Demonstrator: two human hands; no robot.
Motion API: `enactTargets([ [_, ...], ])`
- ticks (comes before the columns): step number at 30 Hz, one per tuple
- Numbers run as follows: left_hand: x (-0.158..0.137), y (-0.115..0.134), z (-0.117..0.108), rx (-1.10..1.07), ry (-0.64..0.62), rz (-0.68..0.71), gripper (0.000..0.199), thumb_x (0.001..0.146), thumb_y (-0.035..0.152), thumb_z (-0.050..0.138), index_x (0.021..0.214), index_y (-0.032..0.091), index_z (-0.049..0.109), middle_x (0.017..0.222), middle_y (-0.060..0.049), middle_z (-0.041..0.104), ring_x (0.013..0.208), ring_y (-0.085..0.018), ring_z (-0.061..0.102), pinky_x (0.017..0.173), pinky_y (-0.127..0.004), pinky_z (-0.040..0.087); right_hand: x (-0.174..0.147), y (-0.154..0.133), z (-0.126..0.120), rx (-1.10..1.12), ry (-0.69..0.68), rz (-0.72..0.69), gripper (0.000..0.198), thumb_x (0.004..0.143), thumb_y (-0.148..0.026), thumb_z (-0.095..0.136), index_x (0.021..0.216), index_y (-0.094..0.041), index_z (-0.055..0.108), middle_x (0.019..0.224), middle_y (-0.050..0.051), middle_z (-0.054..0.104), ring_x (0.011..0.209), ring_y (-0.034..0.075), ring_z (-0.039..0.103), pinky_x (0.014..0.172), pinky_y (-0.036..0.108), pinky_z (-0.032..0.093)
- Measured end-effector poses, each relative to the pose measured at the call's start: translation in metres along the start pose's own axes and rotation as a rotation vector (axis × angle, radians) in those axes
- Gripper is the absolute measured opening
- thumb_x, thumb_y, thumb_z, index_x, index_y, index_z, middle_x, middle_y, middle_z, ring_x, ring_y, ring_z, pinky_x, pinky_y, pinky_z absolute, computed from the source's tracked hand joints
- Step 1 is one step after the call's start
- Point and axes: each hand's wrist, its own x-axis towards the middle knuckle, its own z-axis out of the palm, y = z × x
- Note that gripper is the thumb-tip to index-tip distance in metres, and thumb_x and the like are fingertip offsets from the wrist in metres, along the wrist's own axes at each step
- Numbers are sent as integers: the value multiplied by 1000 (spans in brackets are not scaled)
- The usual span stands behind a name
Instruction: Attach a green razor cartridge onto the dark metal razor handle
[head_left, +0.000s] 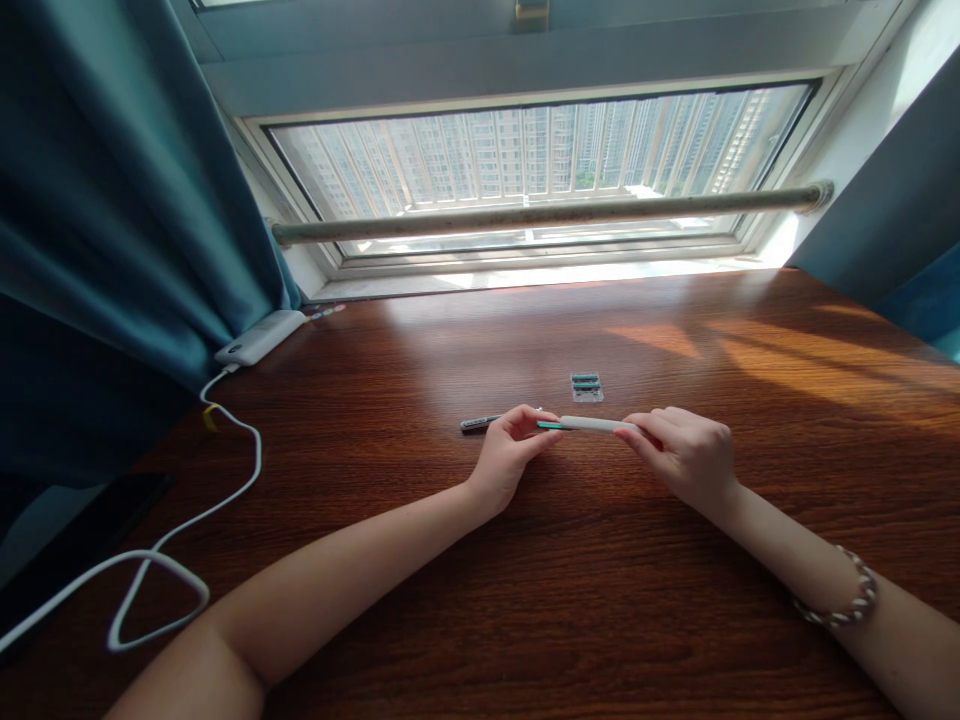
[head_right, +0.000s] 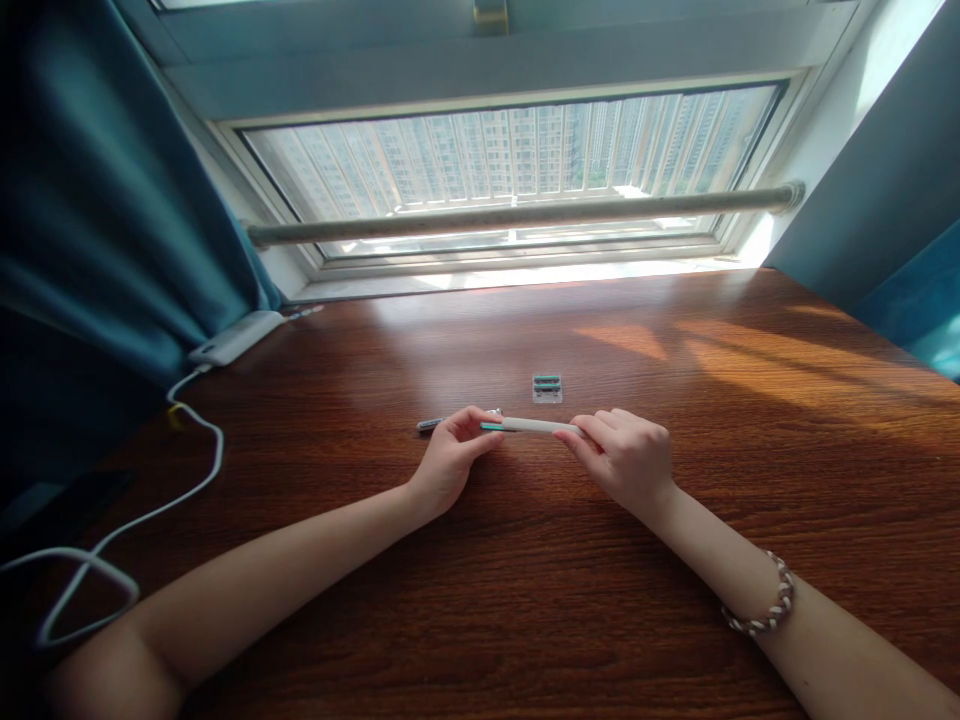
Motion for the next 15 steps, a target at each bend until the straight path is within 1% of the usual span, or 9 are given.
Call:
enactTargets([
  [6, 0, -1, 0, -13, -10, -4, 13, 61, 20, 70, 71, 17, 62, 78, 1, 63, 79, -12, 55, 78, -25, 37, 0, 0, 0, 2, -5, -7, 26, 82, -39, 50, 73, -21, 67, 53, -1, 56, 54, 10, 49, 55, 24, 27],
  [11, 0, -2, 0, -19, -13, 0, 13, 61, 19, 70, 72, 17, 62, 79, 1, 64, 78, -11, 55, 78, -25, 37, -1, 1, 0, 6, 17, 16, 26, 81, -40, 50, 73, -22, 66, 53, -2, 55, 54, 10, 49, 55, 23, 27],
  [15, 1, -2, -1, -21, -21, -3, 12, 62, 18, 70, 71, 17, 62, 77, 2, 63, 76, -10, 55, 76, -24, 37, -1, 1, 1, 14, -8, 1, 23, 81, -40, 52, 75, -23, 66, 54, -2, 55, 55, 10, 49, 56, 23, 27],
])
